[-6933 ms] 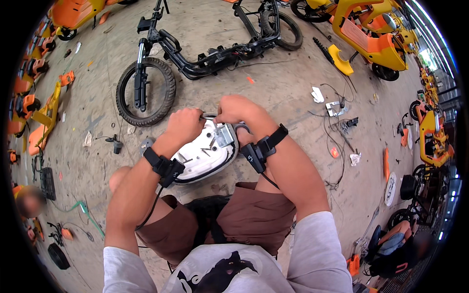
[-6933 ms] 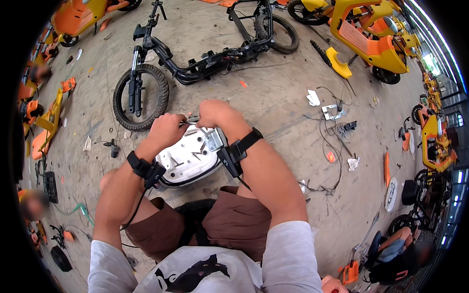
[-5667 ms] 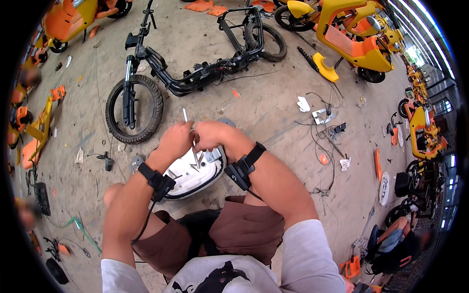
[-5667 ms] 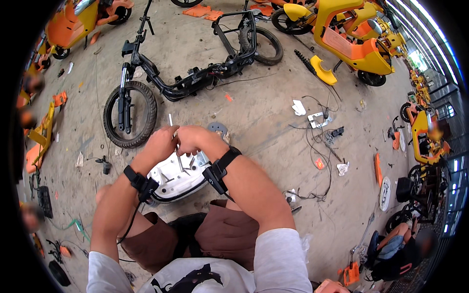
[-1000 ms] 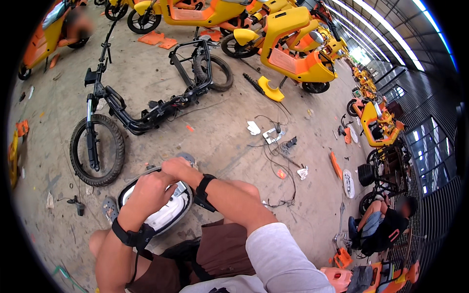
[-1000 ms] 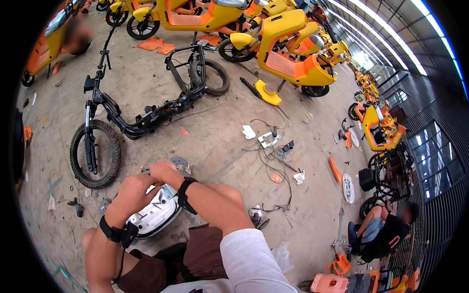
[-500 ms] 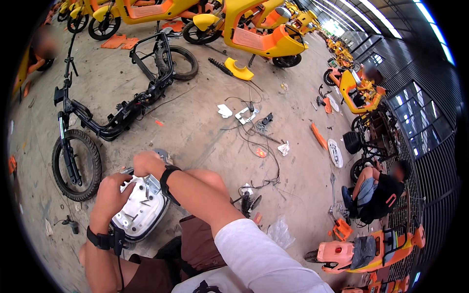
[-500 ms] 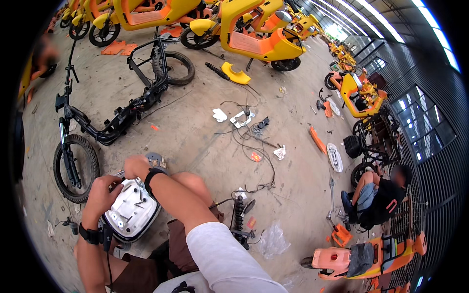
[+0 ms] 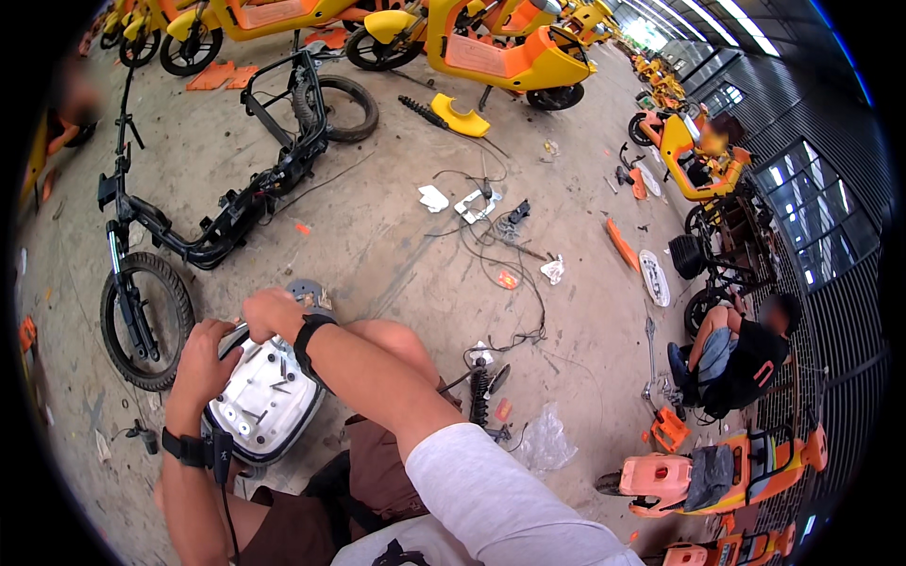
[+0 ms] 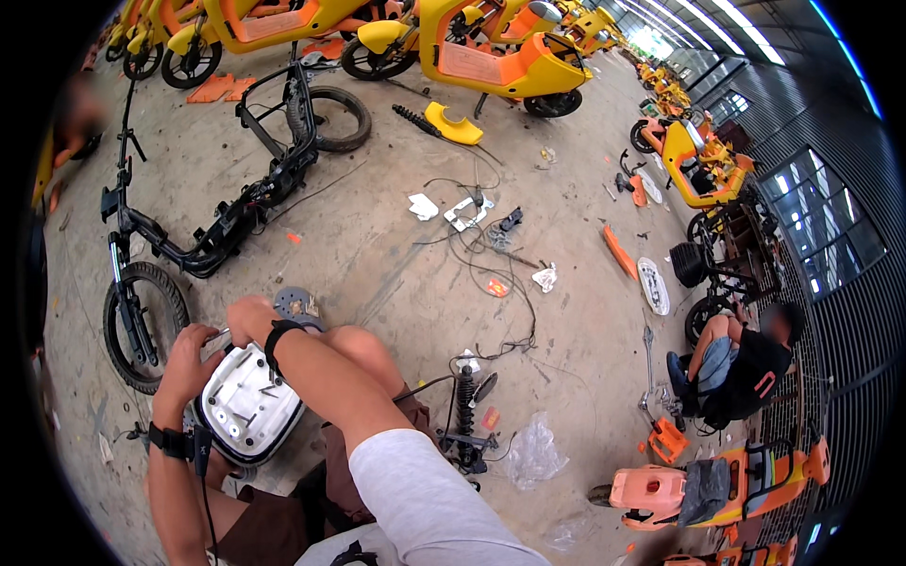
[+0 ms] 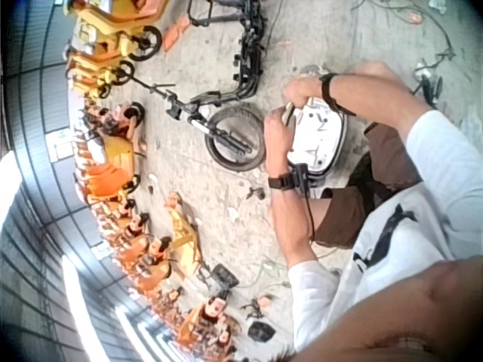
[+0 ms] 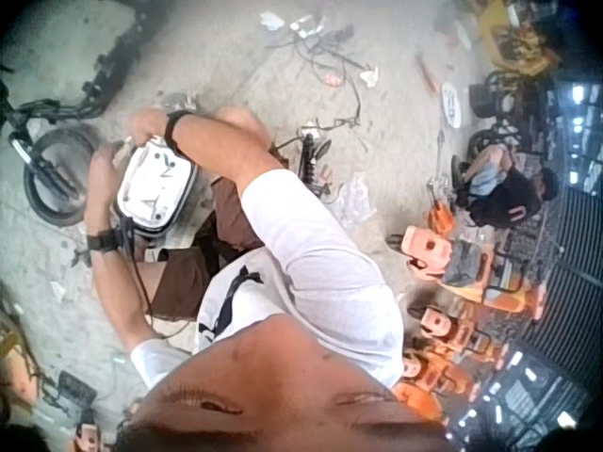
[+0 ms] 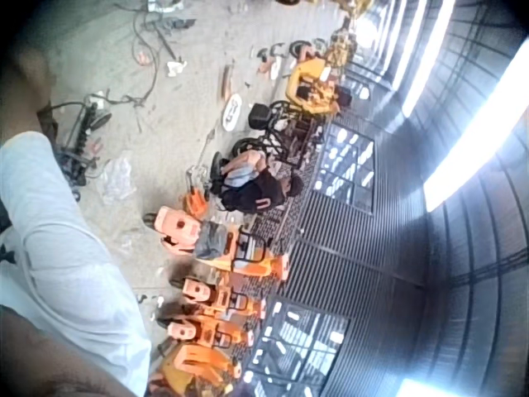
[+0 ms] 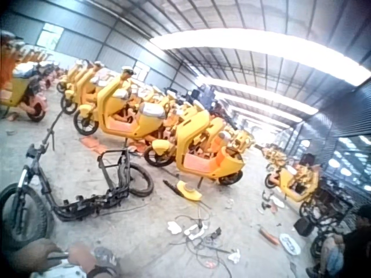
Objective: The person assembles a white scooter component by threading wires through it and securing components with a T-handle wrench while sitting on the floor.
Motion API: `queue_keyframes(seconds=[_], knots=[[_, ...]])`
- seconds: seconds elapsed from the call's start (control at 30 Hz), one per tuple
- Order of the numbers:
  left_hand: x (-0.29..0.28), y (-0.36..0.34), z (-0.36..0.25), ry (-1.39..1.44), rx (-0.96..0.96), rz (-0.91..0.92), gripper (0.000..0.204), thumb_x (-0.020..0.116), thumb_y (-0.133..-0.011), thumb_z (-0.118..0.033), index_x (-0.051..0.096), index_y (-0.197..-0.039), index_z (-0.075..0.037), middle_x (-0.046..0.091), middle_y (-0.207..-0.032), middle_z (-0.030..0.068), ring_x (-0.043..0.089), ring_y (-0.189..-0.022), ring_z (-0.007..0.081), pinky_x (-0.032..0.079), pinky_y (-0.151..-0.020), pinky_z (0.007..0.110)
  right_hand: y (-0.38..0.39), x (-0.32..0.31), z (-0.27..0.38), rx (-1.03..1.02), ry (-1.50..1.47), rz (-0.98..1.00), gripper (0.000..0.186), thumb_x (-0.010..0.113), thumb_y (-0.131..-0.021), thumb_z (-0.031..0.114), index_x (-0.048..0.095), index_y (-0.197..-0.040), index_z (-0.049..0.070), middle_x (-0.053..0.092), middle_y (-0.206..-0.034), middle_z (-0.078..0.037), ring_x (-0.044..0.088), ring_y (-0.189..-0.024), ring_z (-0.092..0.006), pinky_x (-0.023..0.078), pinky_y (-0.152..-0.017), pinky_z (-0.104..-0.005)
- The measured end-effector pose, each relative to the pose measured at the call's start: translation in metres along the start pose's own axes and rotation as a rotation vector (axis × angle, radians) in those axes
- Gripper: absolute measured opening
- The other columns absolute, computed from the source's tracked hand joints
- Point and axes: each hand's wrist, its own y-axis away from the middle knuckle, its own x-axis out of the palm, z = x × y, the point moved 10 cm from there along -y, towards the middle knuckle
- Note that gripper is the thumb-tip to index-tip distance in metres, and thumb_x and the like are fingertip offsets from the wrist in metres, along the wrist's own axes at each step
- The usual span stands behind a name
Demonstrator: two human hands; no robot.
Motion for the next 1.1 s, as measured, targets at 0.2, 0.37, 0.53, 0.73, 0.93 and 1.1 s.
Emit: queue_keyframes(seconds=[0.2, 0.37, 0.53, 0.73, 0.93, 1.1], knots=[[-0.006, 0.0, 0.008, -0.013, -0.057, -0.006, 0.034, 0.071, -0.077, -0.01, 0.064, -0.109, 0.002, 0.063, -0.11, 0.0191, 0.059, -0.106, 0.0384, 0.047, -0.095, 0.042, -0.001, -0.002, 0.005, -0.026, 0.003, -0.032, 0.027, 0.07, -0.072, 0.015, 0.076, -0.097, 0.008, 0.072, -0.105, -0.016, 0.069, -0.1, -0.0314, 0.055, -0.087, -0.0396], [-0.007, 0.005, 0.018, -0.023, -0.122, 0.036, 0.037, 0.072, -0.077, -0.012, 0.064, -0.111, 0.001, 0.063, -0.112, 0.0195, 0.06, -0.109, 0.0377, 0.047, -0.096, 0.042, -0.003, -0.004, 0.012, -0.047, 0.026, -0.058, 0.031, 0.07, -0.073, 0.015, 0.075, -0.102, 0.008, 0.072, -0.108, -0.015, 0.069, -0.102, -0.0306, 0.054, -0.089, -0.0394], [-0.008, 0.008, 0.026, -0.048, -0.166, 0.046, 0.039, 0.073, -0.077, -0.015, 0.066, -0.112, 0.001, 0.065, -0.113, 0.02, 0.061, -0.109, 0.0376, 0.048, -0.096, 0.041, 0.0, -0.007, 0.012, -0.065, 0.018, -0.104, 0.026, 0.07, -0.073, 0.016, 0.076, -0.098, 0.008, 0.073, -0.105, -0.015, 0.069, -0.102, -0.0299, 0.055, -0.089, -0.0397], [-0.008, 0.012, 0.035, -0.102, -0.29, 0.088, 0.043, 0.074, -0.078, -0.02, 0.066, -0.114, 0.002, 0.066, -0.113, 0.0221, 0.062, -0.107, 0.0381, 0.049, -0.094, 0.043, 0.003, -0.012, 0.014, -0.062, 0.028, -0.119, 0.024, 0.07, -0.074, 0.016, 0.076, -0.096, 0.008, 0.073, -0.104, -0.015, 0.068, -0.101, -0.0305, 0.054, -0.088, -0.0406], [-0.015, 0.012, 0.047, -0.106, -0.292, 0.054, 0.04, 0.074, -0.078, -0.022, 0.069, -0.108, 0.004, 0.069, -0.104, 0.0241, 0.066, -0.098, 0.0387, 0.052, -0.088, 0.043, 0.001, -0.011, 0.016, -0.057, 0.021, -0.117, 0.024, 0.07, -0.075, 0.018, 0.076, -0.096, 0.008, 0.073, -0.105, -0.014, 0.068, -0.103, -0.0298, 0.054, -0.089, -0.04], [-0.015, 0.008, 0.036, -0.071, -0.316, 0.089, 0.038, 0.072, -0.079, -0.02, 0.069, -0.108, 0.003, 0.069, -0.104, 0.0256, 0.064, -0.1, 0.0417, 0.051, -0.09, 0.046, 0.003, -0.01, 0.014, -0.05, 0.054, -0.101, 0.026, 0.069, -0.076, 0.02, 0.076, -0.099, 0.009, 0.073, -0.107, -0.013, 0.068, -0.103, -0.0288, 0.054, -0.09, -0.0395]])
